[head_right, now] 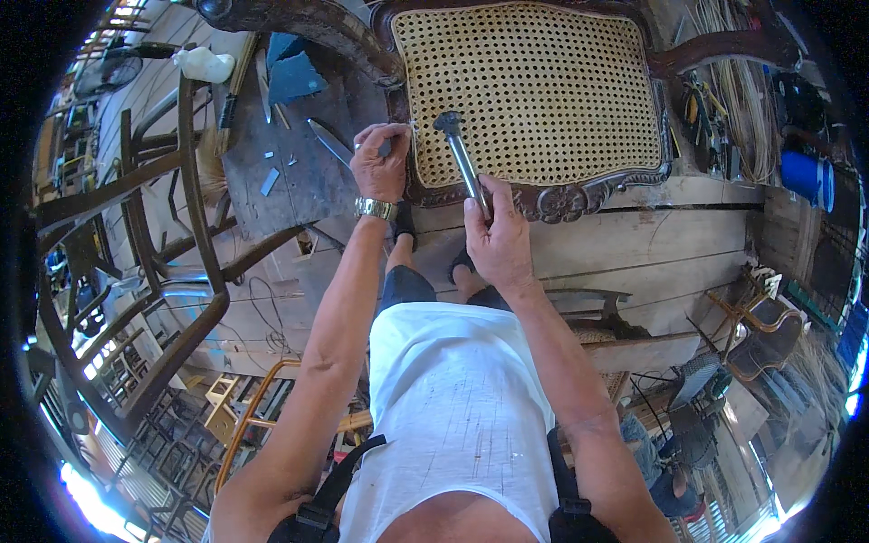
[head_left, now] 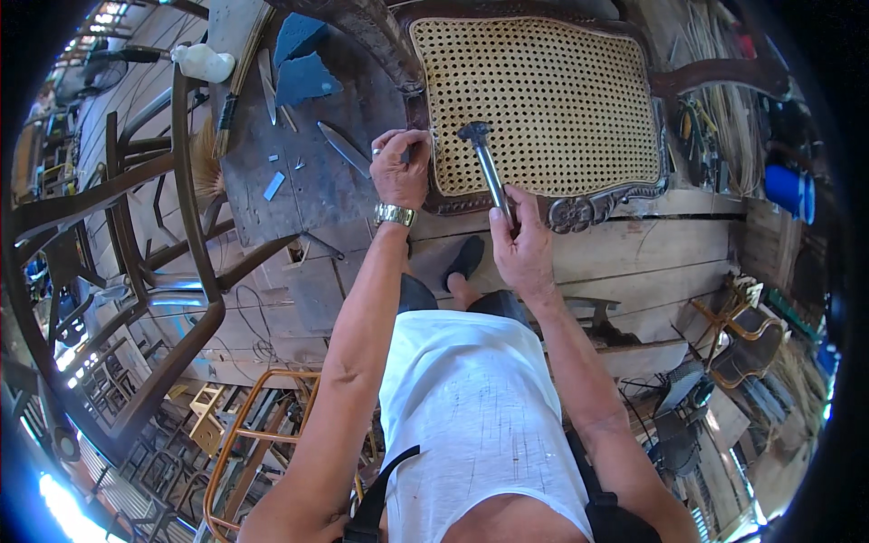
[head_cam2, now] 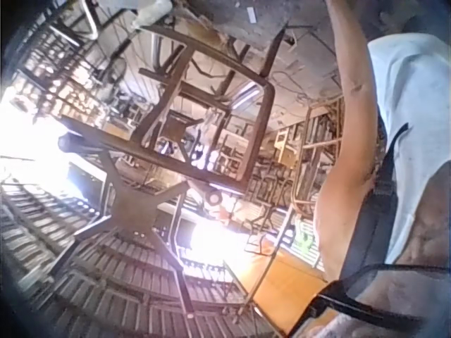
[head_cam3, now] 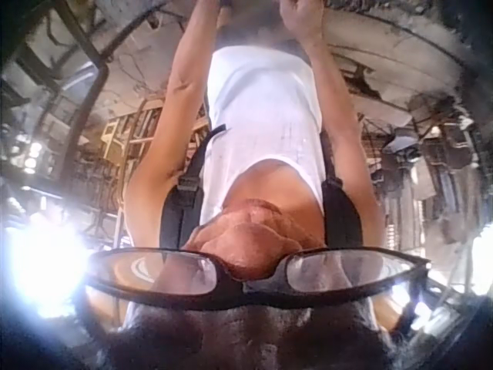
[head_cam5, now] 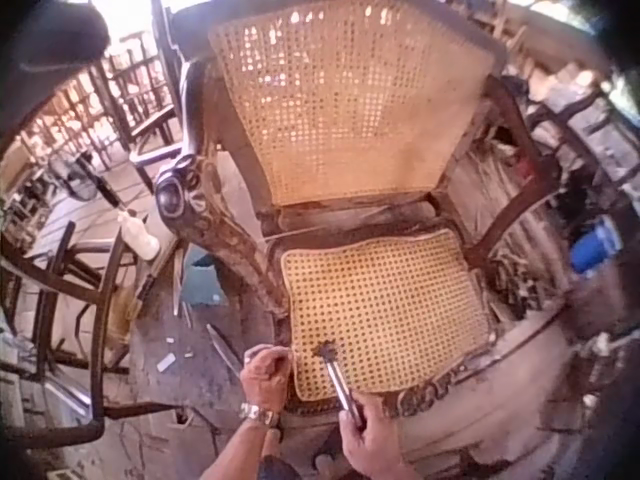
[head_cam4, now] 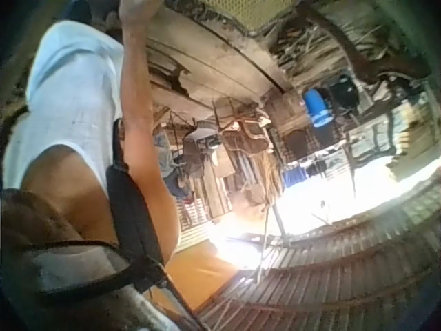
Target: Replacing or repairing the woven cane seat of a wooden chair using a hammer and glue.
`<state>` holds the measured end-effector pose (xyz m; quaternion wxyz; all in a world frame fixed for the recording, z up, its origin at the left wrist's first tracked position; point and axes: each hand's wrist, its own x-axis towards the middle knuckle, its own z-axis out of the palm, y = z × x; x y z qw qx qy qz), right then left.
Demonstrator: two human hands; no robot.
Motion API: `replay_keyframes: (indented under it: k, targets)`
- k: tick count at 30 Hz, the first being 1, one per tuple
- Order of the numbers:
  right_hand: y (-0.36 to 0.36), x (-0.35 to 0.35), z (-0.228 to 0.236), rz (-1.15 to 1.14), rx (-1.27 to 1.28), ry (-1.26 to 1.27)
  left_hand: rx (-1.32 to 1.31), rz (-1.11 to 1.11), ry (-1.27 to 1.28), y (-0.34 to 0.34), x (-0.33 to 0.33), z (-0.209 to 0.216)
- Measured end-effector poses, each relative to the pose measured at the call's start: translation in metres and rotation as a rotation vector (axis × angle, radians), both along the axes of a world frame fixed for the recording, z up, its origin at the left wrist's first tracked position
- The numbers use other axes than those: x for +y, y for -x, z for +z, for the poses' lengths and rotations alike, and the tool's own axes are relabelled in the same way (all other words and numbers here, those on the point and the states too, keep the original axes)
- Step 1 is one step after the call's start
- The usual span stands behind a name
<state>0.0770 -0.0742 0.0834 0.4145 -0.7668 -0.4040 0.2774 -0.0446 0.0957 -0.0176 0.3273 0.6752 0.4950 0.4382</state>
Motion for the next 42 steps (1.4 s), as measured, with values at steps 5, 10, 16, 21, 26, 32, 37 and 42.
replay_keyframes:
  k: [5,10,16,21,26,32,37,42]
  targets:
    - [0.001,-0.001,-0.002,0.014,0.018,0.0,0.029,0.028,-0.028,-0.002,-0.001,0.002]
    - [0.0,-0.001,-0.004,0.025,0.011,-0.015,0.047,0.021,-0.028,-0.002,-0.002,0.002]
    - [-0.001,-0.002,-0.003,0.029,0.004,-0.011,0.072,0.031,-0.028,-0.003,-0.004,0.004]
    - [-0.001,-0.002,-0.005,0.043,0.007,-0.016,0.073,0.035,-0.049,-0.003,-0.003,0.006]
    - [-0.002,0.002,0.0,0.058,0.012,0.063,0.248,-0.038,-0.224,-0.006,-0.001,0.011]
    - [-0.002,0.011,-0.01,0.144,-0.141,-0.147,0.19,-0.01,-0.149,-0.004,-0.003,0.007]
    - [-0.002,0.021,-0.021,0.215,-0.325,-0.123,0.223,-0.025,-0.183,-0.003,-0.002,0.005]
    - [0.004,0.02,-0.024,0.201,-0.33,-0.092,0.204,-0.016,-0.153,-0.004,-0.004,0.008]
